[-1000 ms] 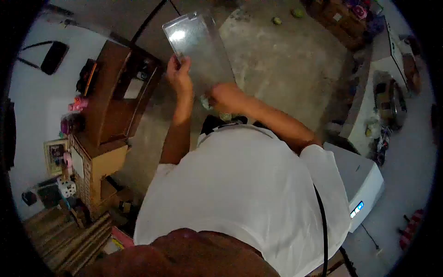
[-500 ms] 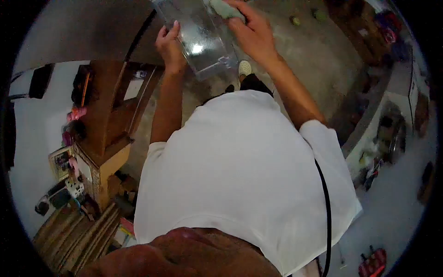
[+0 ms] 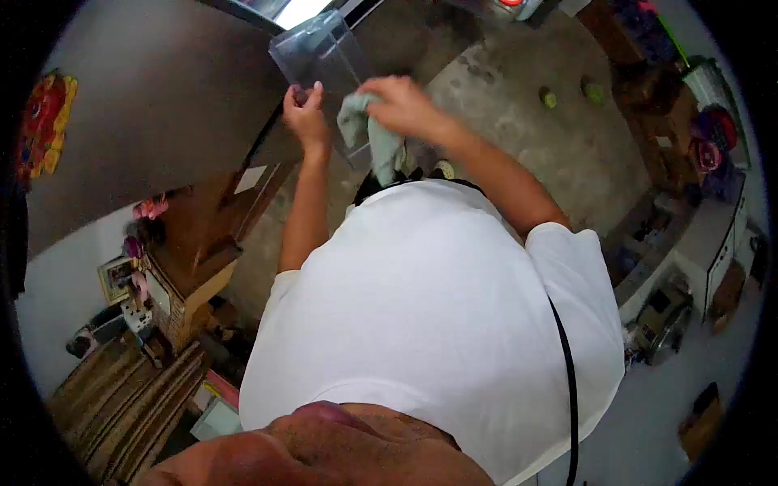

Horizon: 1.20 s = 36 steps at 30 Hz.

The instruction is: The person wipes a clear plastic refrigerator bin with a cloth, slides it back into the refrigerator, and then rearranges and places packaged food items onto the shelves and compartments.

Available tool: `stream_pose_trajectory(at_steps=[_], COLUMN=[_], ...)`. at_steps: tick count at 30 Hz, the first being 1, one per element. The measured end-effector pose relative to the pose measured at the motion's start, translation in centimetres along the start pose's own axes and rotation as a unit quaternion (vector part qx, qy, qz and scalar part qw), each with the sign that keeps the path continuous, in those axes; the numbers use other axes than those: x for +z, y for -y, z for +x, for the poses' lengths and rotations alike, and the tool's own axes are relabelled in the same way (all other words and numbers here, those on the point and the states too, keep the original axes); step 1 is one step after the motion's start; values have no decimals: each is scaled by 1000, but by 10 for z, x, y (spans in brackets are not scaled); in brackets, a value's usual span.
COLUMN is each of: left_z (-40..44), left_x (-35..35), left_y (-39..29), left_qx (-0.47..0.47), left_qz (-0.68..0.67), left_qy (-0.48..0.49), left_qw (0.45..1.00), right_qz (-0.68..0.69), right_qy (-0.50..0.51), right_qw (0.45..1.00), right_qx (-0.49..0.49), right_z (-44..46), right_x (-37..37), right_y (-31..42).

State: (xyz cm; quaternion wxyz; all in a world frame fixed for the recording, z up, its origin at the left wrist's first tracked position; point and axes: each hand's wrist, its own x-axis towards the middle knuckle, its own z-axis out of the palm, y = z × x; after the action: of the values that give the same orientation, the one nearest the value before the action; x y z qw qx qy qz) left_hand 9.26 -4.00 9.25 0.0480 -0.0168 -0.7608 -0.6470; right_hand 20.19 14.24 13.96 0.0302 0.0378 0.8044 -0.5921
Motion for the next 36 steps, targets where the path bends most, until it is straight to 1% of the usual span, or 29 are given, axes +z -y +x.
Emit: stream_pose_trajectory(at_steps=[1,2,3,5,6,7,9,10,11,13,14,15,16,17,18,19,21,22,23,24,25,27,28,29,31,32,33,35,36], left_z=[17,28,41,55,64,76,110,123,133,155,164,172,177,183,187,194,204,210,215,222,224,222,224,225,230,230,229,228,229], left_x=[6,13,20,38,49,63,80,87,95,93,96,98,99,99,99,100,103,105,106,110,109,112,114,114,117,119,124,134,142], left_y=[16,19,36,55,71,84,102,89,72,51,54,54,51,47,45,42,31,27,21,10,-3,-6,-5,-12,-13,-17,-19,-33,-34], left_qx=[17,10,-38,4,2,0,-11,-23,-23,82,102,101,132,164,150,146,167,171,175,207,173,212,202,210,165,140,154,167,150], left_qz=[85,138,104,128,136,133,155,188,188,221,218,224,224,223,215,218,193,172,148,139,169,149,147,136,116,113,110,158,163], left_qy=[-6,16,44,58,64,69,170,199,208,228,239,252,266,281,305,317,377,396,416,448,498,520,536,536,550,547,545,566,575], left_qw=[996,990,993,990,989,989,973,961,960,945,941,936,928,919,916,911,890,886,880,859,833,814,807,806,811,817,816,792,787], right_qz=[87,45,1,139,160,229,328,354,378,394,280,163,154,42,-87,-217,-257,-255,-279,-306,-310,-217,-276,-279,-199,-200,-205,-214,-217], right_qy=[-80,-145,-209,-269,-268,-274,-286,-293,-300,-226,-273,-315,-332,-290,-282,-260,-147,-149,-161,-171,-174,-201,-198,-202,-216,-221,-234,-253,-271], right_qw=[992,987,976,951,945,926,891,877,862,881,917,935,930,951,956,939,955,955,947,933,932,955,939,937,956,954,950,944,938], right_qx=[-35,-51,-67,-68,-95,-121,-130,-141,-157,-133,-83,-29,20,99,15,-64,21,32,-22,-78,-71,-31,-55,-47,21,24,15,6,5], right_z=[18,38,59,108,133,164,227,266,306,365,384,392,386,353,345,339,286,267,246,231,217,190,178,167,142,131,124,112,107], right_x=[-13,-32,-54,-78,-89,-103,-110,-110,-119,-114,-112,-106,-101,-110,-109,-107,-116,-115,-113,-114,-117,-120,-122,-125,-126,-127,-127,-134,-137], right_y=[-7,9,30,35,36,27,73,66,53,42,18,6,-6,36,-2,-41,-12,-19,-27,-25,-21,-2,-8,-7,-2,-9,-23,-37,-42])
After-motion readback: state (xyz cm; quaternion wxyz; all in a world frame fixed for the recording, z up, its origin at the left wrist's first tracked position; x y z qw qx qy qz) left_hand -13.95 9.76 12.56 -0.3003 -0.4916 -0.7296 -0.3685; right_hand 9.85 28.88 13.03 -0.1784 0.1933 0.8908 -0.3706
